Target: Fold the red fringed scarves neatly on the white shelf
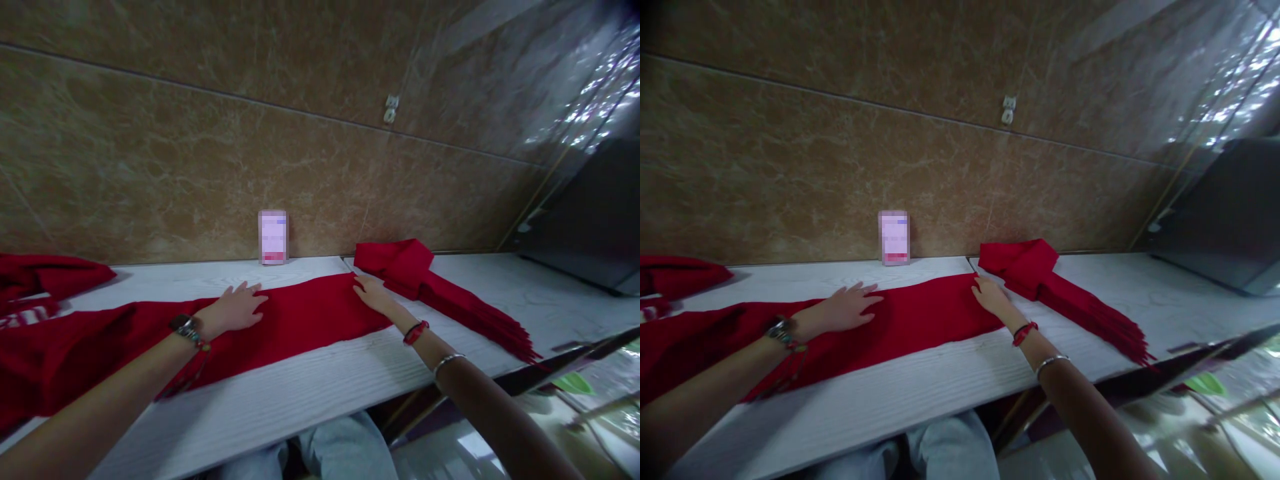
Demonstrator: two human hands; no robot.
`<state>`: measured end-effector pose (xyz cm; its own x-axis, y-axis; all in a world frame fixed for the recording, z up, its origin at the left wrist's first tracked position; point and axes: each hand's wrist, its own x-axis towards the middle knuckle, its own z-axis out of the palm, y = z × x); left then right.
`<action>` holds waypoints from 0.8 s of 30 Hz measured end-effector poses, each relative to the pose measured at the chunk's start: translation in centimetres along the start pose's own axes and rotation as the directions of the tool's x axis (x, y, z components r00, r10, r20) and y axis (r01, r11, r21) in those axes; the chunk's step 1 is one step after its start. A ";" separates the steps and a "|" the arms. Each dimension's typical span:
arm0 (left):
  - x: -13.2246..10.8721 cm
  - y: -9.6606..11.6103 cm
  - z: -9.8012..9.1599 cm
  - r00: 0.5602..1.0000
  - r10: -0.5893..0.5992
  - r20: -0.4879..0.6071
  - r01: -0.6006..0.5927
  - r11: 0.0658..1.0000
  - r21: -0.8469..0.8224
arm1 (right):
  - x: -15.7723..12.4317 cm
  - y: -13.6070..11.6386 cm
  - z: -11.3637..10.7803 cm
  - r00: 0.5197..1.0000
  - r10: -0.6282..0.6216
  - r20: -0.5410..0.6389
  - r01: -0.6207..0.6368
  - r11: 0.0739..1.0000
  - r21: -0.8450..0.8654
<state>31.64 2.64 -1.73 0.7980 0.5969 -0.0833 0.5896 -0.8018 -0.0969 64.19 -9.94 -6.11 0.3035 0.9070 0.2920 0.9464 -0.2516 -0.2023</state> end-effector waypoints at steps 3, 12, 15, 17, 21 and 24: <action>4.9 2.8 -3.1 0.981 0.146 -0.129 -0.164 0.976 -0.143 | 0.2 0.8 -1.1 0.992 0.121 -0.026 -0.120 0.992 0.034; 19.9 14.7 -3.9 0.961 0.222 -0.165 -0.273 0.859 -0.434 | -0.1 2.2 -1.0 0.957 0.291 -0.001 -0.283 0.930 0.233; 21.8 15.5 -2.9 0.961 0.229 -0.154 -0.275 0.834 -0.479 | 0.1 2.3 -0.4 0.954 0.300 0.002 -0.289 0.917 0.275; 22.5 15.4 -2.3 0.963 0.220 -0.157 -0.270 0.816 -0.511 | 0.4 2.5 -0.2 0.951 0.310 -0.002 -0.297 0.912 0.285; 22.8 15.4 -1.4 0.969 0.160 -0.187 -0.238 0.803 -0.546 | 0.5 2.6 0.0 0.952 0.306 -0.011 -0.291 0.915 0.278; 22.3 15.8 -0.9 0.969 0.099 -0.228 -0.207 0.829 -0.519 | 0.3 2.3 0.1 0.965 0.262 -0.025 -0.247 0.935 0.253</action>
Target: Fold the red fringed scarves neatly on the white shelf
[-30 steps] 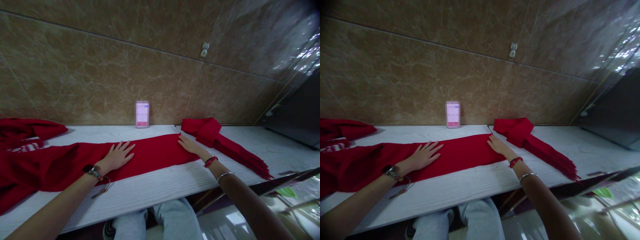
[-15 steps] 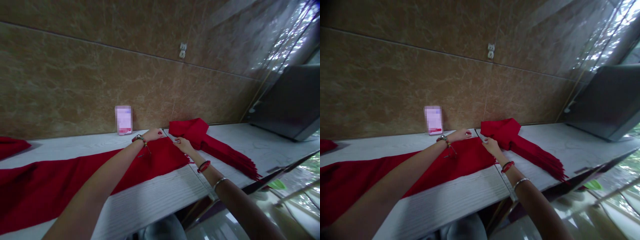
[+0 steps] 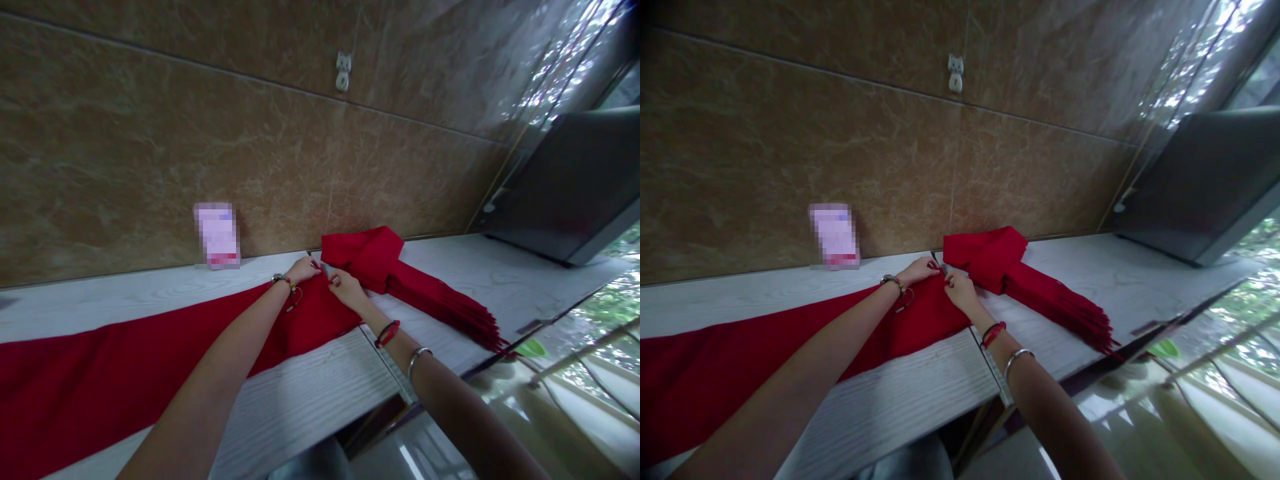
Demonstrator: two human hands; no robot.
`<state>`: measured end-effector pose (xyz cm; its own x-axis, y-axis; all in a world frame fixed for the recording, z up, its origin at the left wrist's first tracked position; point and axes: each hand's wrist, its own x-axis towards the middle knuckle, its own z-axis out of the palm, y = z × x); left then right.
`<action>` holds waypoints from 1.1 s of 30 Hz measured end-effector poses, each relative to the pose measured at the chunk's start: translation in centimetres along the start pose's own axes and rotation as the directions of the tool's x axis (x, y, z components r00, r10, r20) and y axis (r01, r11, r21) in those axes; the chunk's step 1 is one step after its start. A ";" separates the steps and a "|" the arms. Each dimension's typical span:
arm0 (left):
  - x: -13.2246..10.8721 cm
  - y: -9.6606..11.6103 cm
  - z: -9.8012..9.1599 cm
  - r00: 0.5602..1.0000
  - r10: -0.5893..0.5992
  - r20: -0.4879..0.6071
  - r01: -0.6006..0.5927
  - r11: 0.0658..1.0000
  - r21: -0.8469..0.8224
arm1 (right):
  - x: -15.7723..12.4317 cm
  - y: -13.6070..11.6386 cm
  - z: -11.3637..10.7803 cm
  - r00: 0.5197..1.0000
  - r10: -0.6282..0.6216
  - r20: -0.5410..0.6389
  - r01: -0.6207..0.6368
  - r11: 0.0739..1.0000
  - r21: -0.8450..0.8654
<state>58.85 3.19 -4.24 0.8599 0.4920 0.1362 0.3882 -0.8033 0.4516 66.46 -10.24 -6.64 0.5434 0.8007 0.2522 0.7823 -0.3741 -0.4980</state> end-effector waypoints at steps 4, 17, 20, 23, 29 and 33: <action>-2.2 0.8 -0.3 0.993 0.026 -0.114 -0.015 0.995 0.097 | -0.7 -0.5 -0.2 0.996 -0.084 -0.024 0.083 0.995 -0.052; -13.8 -0.7 -1.8 0.995 0.018 0.101 -0.057 0.918 0.392 | -3.4 -1.6 0.3 0.755 -0.604 0.256 0.656 0.705 -0.270; -14.0 -0.9 -1.3 0.994 -0.016 0.108 -0.025 0.930 0.367 | -3.3 -0.9 1.1 0.782 -0.573 0.245 0.623 0.730 -0.281; -14.0 -0.9 -0.9 0.997 -0.011 0.077 -0.018 0.933 0.361 | -3.0 -0.5 1.3 0.816 -0.523 0.244 0.577 0.759 -0.301; -14.5 -1.1 -0.5 0.997 -0.061 -0.049 0.074 0.938 0.340 | -2.1 -1.4 -0.4 0.873 -0.346 0.344 0.463 0.809 -0.363; -14.4 -1.5 -0.5 0.997 -0.060 -0.038 0.069 0.949 0.309 | -3.4 -2.7 -0.7 0.807 -0.510 0.297 0.588 0.740 -0.326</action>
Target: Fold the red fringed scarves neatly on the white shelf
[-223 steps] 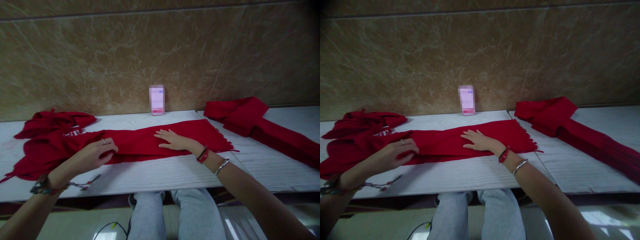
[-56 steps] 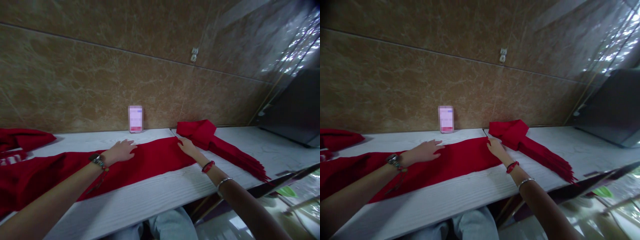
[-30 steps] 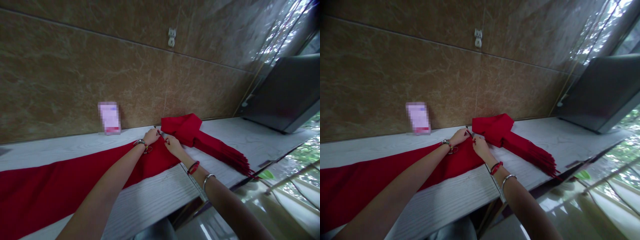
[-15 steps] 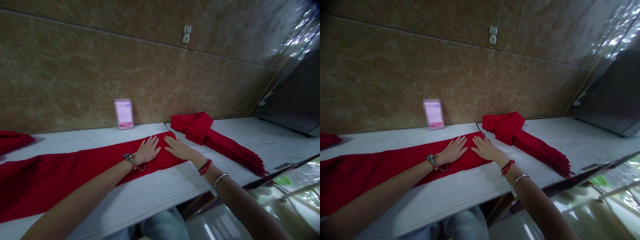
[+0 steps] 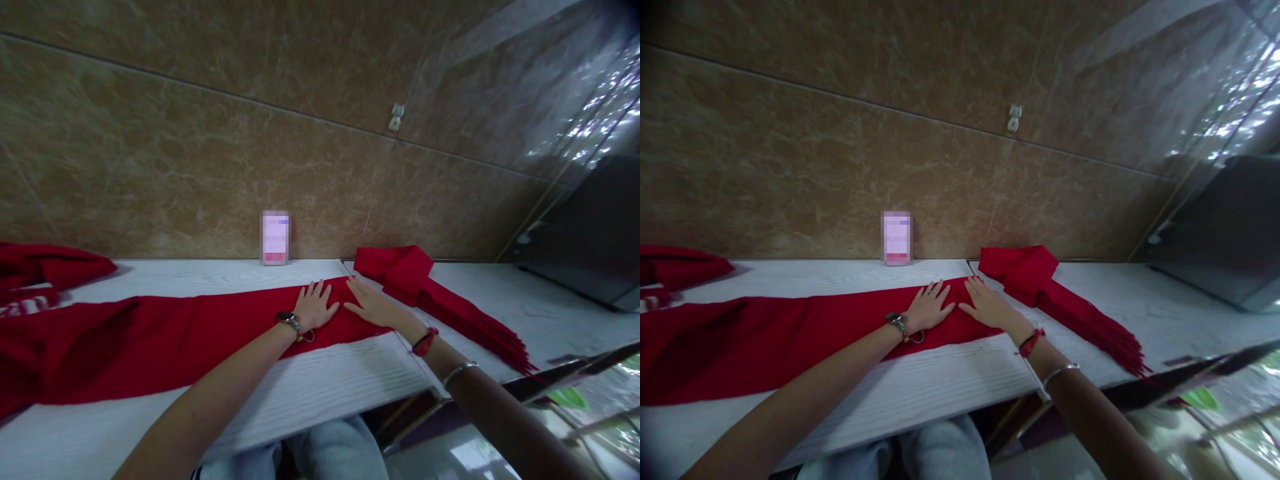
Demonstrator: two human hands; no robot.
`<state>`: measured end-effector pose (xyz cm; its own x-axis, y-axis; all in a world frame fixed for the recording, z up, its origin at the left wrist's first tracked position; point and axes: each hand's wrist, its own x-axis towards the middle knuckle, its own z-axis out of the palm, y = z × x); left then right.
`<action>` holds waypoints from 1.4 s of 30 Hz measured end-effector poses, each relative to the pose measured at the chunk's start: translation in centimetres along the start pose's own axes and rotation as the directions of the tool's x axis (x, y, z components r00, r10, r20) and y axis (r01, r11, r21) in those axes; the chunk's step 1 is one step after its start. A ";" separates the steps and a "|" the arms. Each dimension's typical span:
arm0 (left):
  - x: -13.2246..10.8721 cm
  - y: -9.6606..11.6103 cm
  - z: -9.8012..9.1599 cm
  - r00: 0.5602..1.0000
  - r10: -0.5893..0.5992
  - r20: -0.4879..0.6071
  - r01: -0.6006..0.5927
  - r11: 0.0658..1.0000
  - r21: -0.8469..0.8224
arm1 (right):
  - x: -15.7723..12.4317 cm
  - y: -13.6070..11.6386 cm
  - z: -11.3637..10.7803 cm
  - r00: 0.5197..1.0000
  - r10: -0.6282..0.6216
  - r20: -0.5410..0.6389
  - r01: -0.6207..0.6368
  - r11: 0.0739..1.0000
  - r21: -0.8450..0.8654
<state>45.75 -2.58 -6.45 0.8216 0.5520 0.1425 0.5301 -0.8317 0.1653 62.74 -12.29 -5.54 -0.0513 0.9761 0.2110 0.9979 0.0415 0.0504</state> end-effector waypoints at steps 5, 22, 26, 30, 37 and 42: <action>0.0 -0.2 -0.2 1.000 0.015 0.003 -0.015 1.000 -0.020 | -1.6 -2.2 1.3 0.999 -0.036 -0.018 0.037 0.998 0.055; -1.1 -1.2 -0.9 0.997 -0.042 -0.057 0.042 0.999 -0.006 | -1.7 -1.7 0.6 1.000 0.024 -0.012 -0.024 1.000 0.009; -1.7 -1.4 -1.0 1.000 -0.013 -0.019 0.013 1.000 0.023 | -0.8 -3.1 0.7 0.999 -0.016 -0.050 0.018 0.999 0.044; -1.5 -1.6 -0.9 0.998 -0.030 0.055 0.029 0.999 0.017 | -1.3 -3.5 1.3 1.000 0.021 0.001 -0.021 0.997 0.077; -1.6 -1.6 -1.0 0.999 -0.029 0.045 0.029 1.000 0.009 | -1.5 -3.4 0.5 0.998 0.055 0.021 -0.056 0.996 0.064; -1.6 -2.0 -0.8 1.000 -0.014 -0.017 0.014 1.000 0.013 | -1.6 -4.6 0.5 0.999 0.033 -0.031 -0.031 0.997 0.071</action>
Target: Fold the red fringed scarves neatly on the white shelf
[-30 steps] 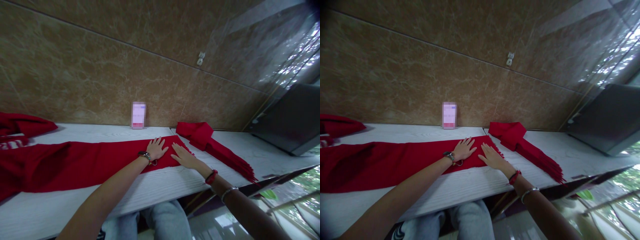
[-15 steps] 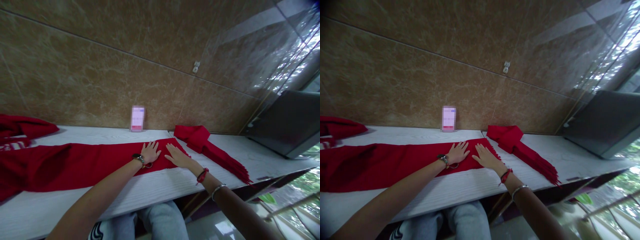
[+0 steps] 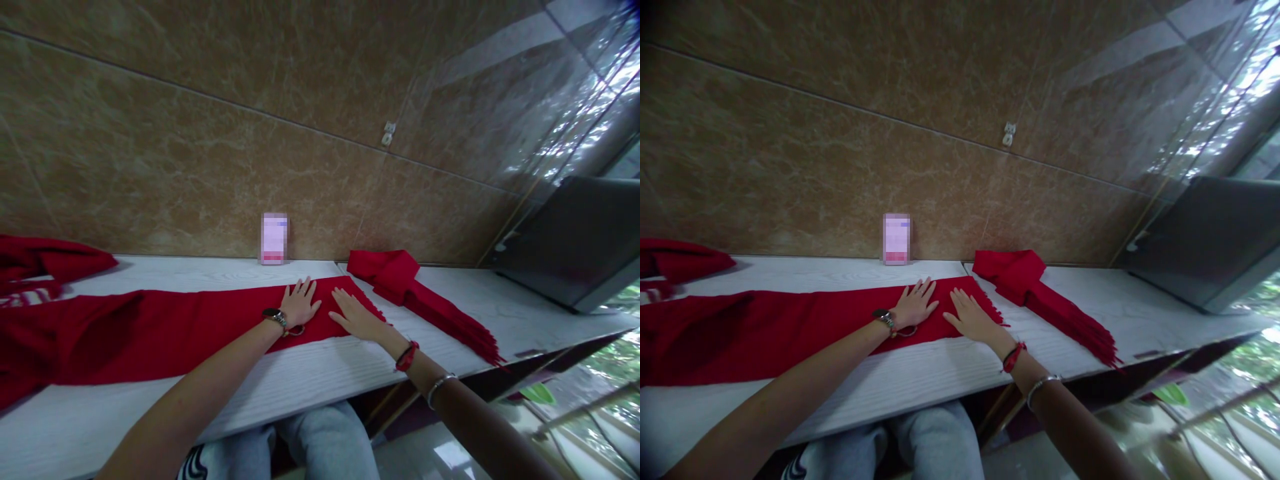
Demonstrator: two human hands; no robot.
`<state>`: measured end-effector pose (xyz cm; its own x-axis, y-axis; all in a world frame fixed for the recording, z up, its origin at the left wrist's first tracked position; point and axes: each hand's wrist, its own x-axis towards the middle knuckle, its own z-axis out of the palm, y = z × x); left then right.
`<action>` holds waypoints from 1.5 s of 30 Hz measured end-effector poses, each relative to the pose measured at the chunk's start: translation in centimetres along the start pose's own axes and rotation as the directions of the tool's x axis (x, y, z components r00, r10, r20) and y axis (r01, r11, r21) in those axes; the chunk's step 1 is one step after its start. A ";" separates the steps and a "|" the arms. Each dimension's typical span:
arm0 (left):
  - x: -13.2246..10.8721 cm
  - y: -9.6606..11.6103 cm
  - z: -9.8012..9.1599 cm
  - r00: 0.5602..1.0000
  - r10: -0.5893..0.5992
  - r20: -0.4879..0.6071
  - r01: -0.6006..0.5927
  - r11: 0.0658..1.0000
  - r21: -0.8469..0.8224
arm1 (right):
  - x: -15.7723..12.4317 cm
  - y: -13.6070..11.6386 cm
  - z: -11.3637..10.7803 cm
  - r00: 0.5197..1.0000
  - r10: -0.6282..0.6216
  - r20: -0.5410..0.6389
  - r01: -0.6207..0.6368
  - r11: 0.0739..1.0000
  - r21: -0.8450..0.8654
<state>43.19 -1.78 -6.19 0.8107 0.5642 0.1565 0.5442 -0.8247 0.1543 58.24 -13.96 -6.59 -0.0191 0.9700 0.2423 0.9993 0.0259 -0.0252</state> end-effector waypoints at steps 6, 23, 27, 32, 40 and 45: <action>0.5 -0.1 0.3 0.997 0.000 0.079 0.001 1.000 -0.005 | -1.1 0.2 0.8 1.000 -0.016 0.014 0.016 1.000 -0.024; -6.8 -6.5 -2.5 0.992 -0.096 0.082 0.081 0.983 0.165 | 5.0 2.5 2.3 0.995 0.092 0.044 -0.090 0.995 -0.048; -6.8 -6.1 -2.2 0.993 -0.099 0.068 0.088 0.986 0.143 | 4.8 2.6 2.0 0.991 0.108 0.074 -0.105 0.993 -0.049; -7.5 -6.3 -3.1 0.990 -0.136 -0.030 0.139 0.980 0.142 | 5.5 -1.6 0.2 0.999 -0.033 -0.038 0.031 0.999 -0.032; -8.3 -6.9 -3.6 0.941 -0.320 0.109 0.306 0.943 0.131 | 5.3 -7.9 1.1 0.979 -0.179 0.100 0.178 0.984 0.025; -8.1 -6.9 -3.9 0.935 -0.313 0.166 0.299 0.948 0.105 | 5.4 -7.9 0.7 0.977 -0.157 0.143 0.156 0.988 0.023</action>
<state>32.04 -0.51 -4.72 0.6236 0.7792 -0.0636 0.7811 -0.6177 0.0907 50.24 -8.78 -5.79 -0.1802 0.9783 0.1021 0.9832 0.1821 -0.0099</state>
